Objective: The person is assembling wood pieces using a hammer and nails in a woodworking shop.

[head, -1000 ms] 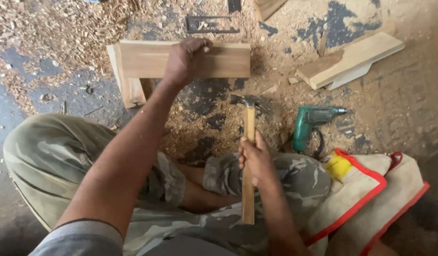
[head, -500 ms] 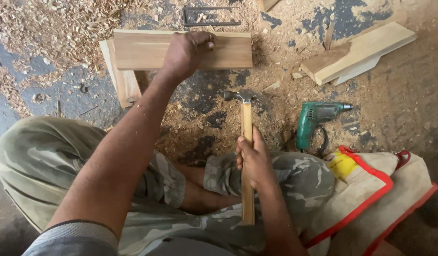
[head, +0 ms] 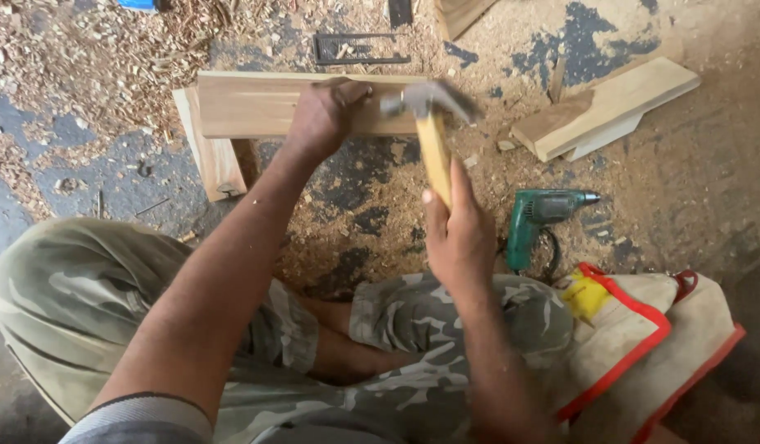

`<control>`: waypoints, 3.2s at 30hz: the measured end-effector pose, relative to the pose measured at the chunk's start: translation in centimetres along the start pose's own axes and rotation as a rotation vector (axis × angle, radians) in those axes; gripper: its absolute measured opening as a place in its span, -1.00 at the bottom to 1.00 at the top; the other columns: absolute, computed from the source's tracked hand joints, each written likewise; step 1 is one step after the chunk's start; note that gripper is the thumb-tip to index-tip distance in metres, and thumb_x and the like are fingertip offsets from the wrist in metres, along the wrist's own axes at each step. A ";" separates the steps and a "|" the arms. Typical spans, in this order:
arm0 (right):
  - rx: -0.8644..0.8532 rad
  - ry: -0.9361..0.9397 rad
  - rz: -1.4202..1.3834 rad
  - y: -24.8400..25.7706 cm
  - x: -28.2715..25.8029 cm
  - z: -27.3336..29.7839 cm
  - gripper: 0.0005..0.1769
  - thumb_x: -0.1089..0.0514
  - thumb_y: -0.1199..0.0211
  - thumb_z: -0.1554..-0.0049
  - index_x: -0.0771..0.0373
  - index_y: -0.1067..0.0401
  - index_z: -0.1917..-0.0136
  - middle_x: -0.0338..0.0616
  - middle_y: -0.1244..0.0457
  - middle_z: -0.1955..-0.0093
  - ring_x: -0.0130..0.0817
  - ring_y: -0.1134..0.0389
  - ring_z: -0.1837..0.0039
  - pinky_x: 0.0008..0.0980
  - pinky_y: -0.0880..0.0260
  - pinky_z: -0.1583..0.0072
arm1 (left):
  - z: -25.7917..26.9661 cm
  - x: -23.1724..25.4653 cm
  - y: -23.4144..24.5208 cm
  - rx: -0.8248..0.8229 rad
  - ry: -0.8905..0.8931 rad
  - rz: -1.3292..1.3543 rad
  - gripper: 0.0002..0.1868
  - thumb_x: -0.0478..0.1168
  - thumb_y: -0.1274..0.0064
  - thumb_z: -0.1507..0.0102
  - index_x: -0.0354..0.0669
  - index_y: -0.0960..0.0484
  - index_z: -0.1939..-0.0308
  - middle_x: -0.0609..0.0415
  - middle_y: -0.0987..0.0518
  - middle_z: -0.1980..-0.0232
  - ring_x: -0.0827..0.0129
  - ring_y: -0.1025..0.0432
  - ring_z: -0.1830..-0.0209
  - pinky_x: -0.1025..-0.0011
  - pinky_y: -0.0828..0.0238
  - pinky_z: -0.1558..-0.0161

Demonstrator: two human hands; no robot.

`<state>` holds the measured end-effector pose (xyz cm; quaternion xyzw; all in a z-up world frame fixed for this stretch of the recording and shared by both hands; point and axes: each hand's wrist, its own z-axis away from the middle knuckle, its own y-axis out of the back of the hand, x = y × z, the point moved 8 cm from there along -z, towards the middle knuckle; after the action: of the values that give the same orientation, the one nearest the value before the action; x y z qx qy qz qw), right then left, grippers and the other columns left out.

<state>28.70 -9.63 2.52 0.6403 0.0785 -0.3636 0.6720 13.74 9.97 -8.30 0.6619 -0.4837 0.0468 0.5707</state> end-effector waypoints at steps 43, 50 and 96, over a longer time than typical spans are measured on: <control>-0.520 -0.755 -0.880 -12.6 9.5 9.8 -0.66 -0.06 -0.08 -0.29 0.14 -0.26 -0.23 -0.23 -0.19 0.30 -0.43 -0.22 0.34 -0.43 -0.29 0.32 | 2.0 -9.7 10.9 0.433 0.486 0.411 -0.82 -0.29 0.03 -0.45 -0.05 -0.70 0.13 0.11 -0.72 0.16 0.47 -0.54 0.21 0.40 -0.58 0.15; -0.542 -0.737 -0.857 -13.7 10.0 9.2 -0.71 0.01 -0.12 -0.28 0.17 -0.24 -0.18 -0.20 -0.21 0.24 -0.39 -0.27 0.30 -0.38 -0.36 0.30 | 6.6 -14.0 13.9 0.565 0.882 0.429 -0.82 -0.20 0.03 -0.41 -0.04 -0.71 0.18 0.16 -0.71 0.20 0.55 -0.50 0.35 0.48 -0.58 0.27; -0.466 -0.612 -0.869 -12.7 10.0 8.6 -0.53 0.04 -0.19 -0.26 0.39 -0.33 -0.31 -0.17 -0.24 0.26 -0.43 -0.24 0.36 -0.43 -0.36 0.36 | 0.3 -2.2 0.5 -0.117 0.247 0.141 -0.82 -0.21 0.01 -0.45 -0.07 -0.72 0.02 -0.03 -0.69 0.10 0.37 -0.62 0.30 0.48 -0.71 0.33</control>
<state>25.37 -20.29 -11.92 0.2504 0.2142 -0.7477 0.5765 12.13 11.08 -9.37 0.5810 -0.4570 0.1394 0.6589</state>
